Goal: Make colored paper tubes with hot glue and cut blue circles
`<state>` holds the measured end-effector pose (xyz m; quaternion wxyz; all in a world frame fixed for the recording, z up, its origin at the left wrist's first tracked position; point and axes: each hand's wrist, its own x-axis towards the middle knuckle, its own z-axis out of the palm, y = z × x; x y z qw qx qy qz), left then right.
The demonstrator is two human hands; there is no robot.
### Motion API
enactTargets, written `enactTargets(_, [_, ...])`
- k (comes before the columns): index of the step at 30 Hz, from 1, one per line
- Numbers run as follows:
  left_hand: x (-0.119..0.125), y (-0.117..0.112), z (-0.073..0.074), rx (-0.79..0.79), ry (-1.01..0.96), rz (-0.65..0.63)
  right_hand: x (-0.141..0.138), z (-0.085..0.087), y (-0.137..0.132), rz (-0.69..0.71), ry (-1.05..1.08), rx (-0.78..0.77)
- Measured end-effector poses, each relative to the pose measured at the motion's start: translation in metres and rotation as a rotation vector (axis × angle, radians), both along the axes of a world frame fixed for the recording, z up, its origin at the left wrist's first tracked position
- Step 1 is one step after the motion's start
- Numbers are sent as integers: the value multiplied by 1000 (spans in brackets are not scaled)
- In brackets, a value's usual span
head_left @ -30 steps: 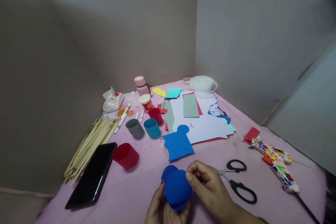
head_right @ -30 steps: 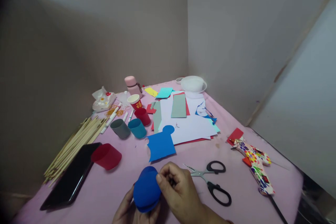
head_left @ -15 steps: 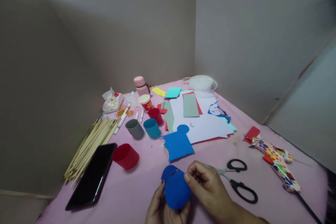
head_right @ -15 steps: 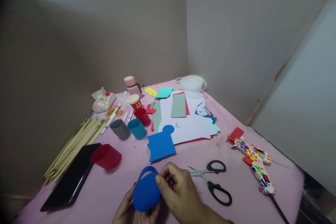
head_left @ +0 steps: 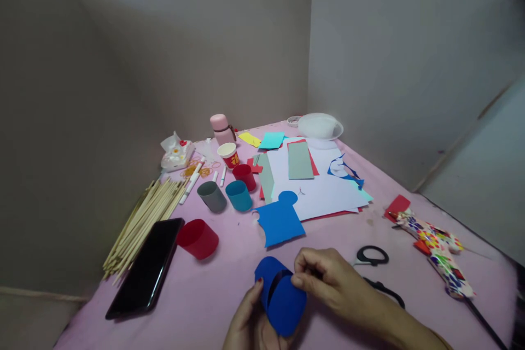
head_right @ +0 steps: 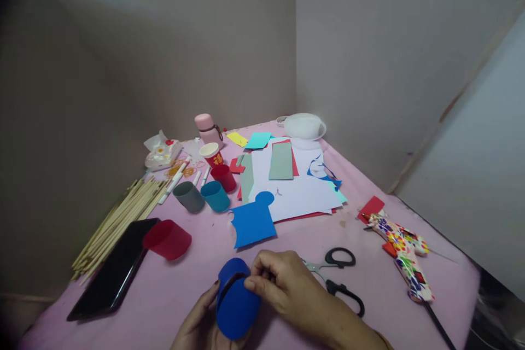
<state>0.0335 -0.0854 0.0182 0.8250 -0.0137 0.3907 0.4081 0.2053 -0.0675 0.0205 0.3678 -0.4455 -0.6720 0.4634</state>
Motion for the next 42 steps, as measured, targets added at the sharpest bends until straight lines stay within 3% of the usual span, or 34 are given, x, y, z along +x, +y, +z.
enactTargets(7, [1,-1,-4,-5,100,-43,3,3,0,-54,-19,12])
enactTargets(15, [5,-1,3,-22,54,-16,1,2,-3,-101,-15,75])
enactTargets(21, [0,0,0,89,-90,-63,-1,0,-4,-86,73,37])
enactTargets(30, [-9,0,-13,99,-101,-51,-6,-8,-4,38,329,-283])
enactTargets(33, [-14,2,-18,146,41,61,-6,-12,-1,-38,347,-253])
enactTargets(36, [-23,9,-16,200,222,283,-8,-17,1,-158,355,-163])
enactTargets(42, [-33,29,15,337,469,499,-19,-31,1,-198,336,-170])
